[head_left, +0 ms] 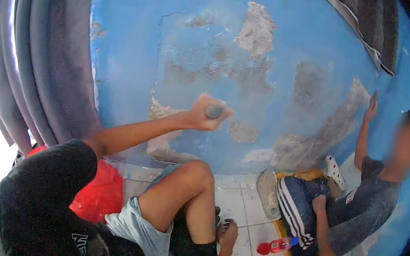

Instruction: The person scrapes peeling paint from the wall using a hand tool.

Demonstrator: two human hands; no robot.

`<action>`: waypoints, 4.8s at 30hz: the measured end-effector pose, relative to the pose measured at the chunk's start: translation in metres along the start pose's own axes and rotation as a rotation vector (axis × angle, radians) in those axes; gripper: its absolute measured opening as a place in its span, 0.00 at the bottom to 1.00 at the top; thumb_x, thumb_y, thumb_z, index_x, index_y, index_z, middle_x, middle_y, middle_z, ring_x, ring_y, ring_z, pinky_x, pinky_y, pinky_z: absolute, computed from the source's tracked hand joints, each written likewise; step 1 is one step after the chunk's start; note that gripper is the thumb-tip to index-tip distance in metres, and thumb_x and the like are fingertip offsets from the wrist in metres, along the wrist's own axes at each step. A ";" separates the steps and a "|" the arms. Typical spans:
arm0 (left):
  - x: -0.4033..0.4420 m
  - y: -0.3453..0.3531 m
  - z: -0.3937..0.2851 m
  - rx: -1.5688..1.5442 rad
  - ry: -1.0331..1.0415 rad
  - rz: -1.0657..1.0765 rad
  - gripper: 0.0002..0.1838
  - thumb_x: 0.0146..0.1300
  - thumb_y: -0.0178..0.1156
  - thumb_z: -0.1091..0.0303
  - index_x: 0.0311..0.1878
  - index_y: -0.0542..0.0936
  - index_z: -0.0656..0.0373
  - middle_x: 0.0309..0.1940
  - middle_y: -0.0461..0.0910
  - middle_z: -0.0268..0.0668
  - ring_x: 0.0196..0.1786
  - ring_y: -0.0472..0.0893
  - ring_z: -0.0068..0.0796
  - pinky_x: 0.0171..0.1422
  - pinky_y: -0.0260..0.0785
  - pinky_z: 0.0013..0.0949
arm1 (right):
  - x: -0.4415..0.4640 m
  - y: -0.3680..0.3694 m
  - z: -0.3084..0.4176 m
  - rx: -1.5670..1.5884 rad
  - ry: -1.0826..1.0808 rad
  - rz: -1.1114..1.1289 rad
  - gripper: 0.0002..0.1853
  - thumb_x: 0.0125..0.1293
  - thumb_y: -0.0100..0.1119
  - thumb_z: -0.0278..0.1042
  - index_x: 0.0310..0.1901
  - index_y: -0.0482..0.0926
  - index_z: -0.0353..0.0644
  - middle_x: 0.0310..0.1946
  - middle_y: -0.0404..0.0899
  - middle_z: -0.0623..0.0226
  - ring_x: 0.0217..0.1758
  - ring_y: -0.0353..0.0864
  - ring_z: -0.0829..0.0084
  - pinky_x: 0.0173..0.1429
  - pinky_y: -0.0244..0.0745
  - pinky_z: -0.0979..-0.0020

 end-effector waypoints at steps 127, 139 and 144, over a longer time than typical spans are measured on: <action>-0.077 0.227 -0.090 -0.623 -0.536 0.832 0.34 0.55 0.52 0.35 0.21 0.77 0.64 0.20 0.79 0.45 0.26 0.80 0.45 0.34 0.71 0.42 | 0.021 -0.047 0.045 0.289 0.231 -0.106 0.35 0.49 0.70 0.39 0.53 0.63 0.29 0.41 0.73 0.49 0.43 0.76 0.58 0.46 0.72 0.60; -0.112 0.235 -0.082 -0.440 -0.635 0.561 0.26 0.56 0.59 0.45 0.26 0.74 0.63 0.19 0.74 0.42 0.21 0.76 0.36 0.28 0.68 0.40 | 0.025 -0.023 0.016 0.325 0.315 0.190 0.29 0.54 0.66 0.39 0.53 0.63 0.37 0.38 0.78 0.47 0.41 0.79 0.53 0.45 0.73 0.58; -0.069 0.184 -0.059 -0.939 -0.850 0.137 0.15 0.58 0.62 0.56 0.36 0.74 0.57 0.21 0.72 0.28 0.21 0.72 0.19 0.25 0.65 0.29 | 0.023 -0.037 0.041 0.401 0.235 -0.013 0.36 0.53 0.69 0.40 0.57 0.58 0.35 0.39 0.79 0.53 0.41 0.81 0.62 0.39 0.76 0.65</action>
Point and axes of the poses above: each hand's wrist, its own x-axis towards the middle knuckle, its own y-axis out of the palm, z = x × y, the point moved 1 cm from there along x, towards the middle knuckle
